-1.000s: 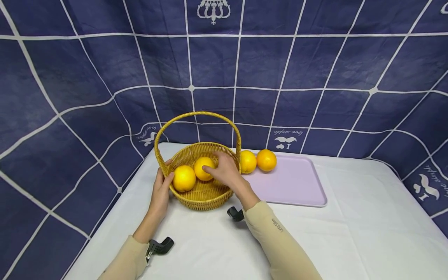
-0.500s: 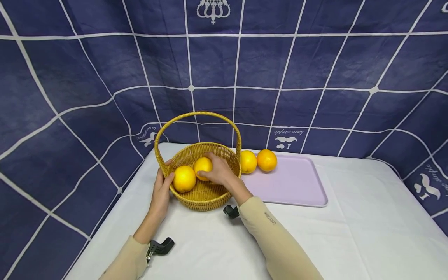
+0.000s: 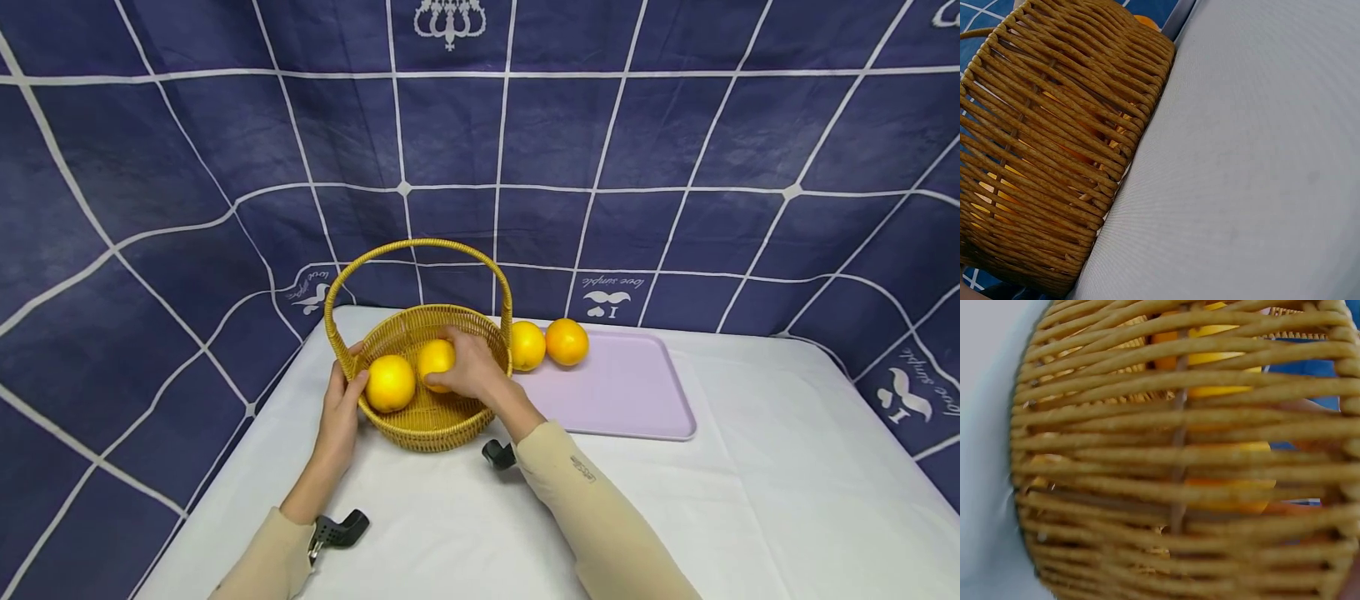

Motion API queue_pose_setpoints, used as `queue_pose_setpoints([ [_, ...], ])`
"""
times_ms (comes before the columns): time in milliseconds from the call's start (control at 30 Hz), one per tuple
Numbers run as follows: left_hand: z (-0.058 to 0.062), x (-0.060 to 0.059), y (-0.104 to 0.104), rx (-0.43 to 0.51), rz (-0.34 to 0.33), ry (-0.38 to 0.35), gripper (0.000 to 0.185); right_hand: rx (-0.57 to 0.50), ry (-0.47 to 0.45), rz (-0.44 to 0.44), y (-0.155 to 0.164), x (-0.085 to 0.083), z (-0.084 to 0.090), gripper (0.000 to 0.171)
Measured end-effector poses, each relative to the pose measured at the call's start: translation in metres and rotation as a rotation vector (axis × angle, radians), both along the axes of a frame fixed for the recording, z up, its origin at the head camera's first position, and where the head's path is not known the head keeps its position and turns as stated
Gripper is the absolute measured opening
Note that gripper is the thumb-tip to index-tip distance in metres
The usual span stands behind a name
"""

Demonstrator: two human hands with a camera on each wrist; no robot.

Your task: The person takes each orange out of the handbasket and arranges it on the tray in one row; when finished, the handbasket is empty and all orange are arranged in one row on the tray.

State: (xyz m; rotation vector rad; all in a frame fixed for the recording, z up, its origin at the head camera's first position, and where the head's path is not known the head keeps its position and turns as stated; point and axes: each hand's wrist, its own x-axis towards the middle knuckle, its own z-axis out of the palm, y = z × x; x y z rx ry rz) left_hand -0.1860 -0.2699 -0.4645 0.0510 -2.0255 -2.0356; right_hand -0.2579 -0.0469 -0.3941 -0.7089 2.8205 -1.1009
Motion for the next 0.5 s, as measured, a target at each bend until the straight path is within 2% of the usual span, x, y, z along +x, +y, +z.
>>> queue_pose_setpoints([
  [500, 0.001, 0.000, -0.002, -0.007, -0.002, 0.006, 0.050, -0.093, 0.170, -0.026, 0.038, 0.032, 0.019, 0.074],
])
